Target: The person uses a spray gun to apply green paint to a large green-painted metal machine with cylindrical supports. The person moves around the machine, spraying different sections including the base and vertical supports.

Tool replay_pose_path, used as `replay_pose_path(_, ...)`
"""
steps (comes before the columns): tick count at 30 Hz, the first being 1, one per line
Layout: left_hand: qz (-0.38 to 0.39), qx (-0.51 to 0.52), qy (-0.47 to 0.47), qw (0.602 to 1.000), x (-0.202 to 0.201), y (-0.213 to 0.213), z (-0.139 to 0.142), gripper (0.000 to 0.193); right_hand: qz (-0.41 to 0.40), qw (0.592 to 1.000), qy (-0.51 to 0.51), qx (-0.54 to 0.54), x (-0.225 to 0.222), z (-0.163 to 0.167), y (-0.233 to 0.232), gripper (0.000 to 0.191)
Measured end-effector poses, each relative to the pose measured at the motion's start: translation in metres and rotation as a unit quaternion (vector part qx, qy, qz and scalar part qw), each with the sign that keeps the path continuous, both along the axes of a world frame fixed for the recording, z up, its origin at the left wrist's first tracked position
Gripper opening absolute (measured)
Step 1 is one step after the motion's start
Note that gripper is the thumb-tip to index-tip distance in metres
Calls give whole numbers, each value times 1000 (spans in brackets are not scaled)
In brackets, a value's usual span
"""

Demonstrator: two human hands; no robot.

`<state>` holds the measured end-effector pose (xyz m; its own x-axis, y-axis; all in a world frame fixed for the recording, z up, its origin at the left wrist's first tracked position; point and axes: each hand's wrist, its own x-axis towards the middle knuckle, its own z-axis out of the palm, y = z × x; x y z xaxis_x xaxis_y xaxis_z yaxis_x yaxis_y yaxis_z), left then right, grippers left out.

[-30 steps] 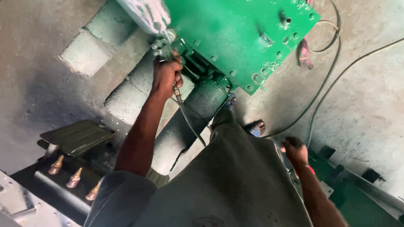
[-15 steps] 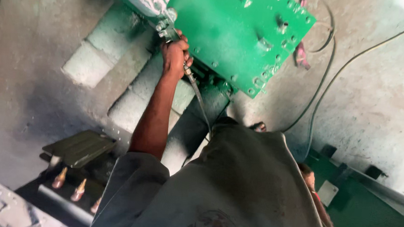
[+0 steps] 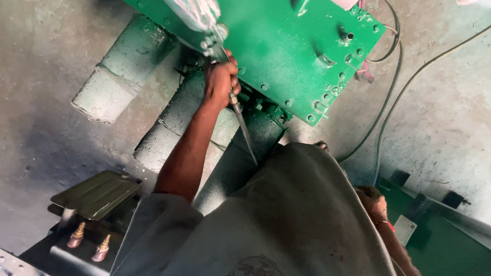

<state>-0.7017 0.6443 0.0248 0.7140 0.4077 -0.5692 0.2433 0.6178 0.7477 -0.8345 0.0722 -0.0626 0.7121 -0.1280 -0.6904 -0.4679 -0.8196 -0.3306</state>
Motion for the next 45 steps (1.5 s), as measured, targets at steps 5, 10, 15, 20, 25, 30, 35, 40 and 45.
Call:
replay_pose_path(5, -56, 21, -2, 998, -7, 0, 2, 40, -1, 1000, -5, 9, 7, -3, 2, 46)
replay_pose_path(10, 22, 10, -19, 1000, -8, -5, 5, 39, 49, 999, -11, 10, 13, -7, 3, 42)
replay_pose_path(15, -85, 16, -1, 996, -21, -22, 7, 41, 32, 999, -17, 13, 15, -13, 3, 41)
replay_pose_path(20, -112, 44, -11, 993, -28, -34, 7, 39, 36, 999, 8, -5, 13, -18, -4, 41)
replay_pose_path(25, -38, 10, -9, 999, -28, -36, 6, 37, 26, 999, 36, 0, 8, -24, -7, 42)
replay_pose_path(30, -147, 33, 20, 988, -41, -51, 2, 43, 31, 999, 11, 0, 1, -31, -10, 43)
replay_pose_path(35, -89, -4, -22, 996, -49, -70, -2, 40, 67, 998, -9, 6, -6, -37, -16, 42)
replay_pose_path(40, -122, 2, -25, 992, -48, -79, -2, 42, 66, 997, 20, -24, -5, -42, -20, 43)
replay_pose_path(45, -114, 28, -18, 993, -44, -80, 2, 42, 40, 999, 30, -12, -4, -46, -20, 44)
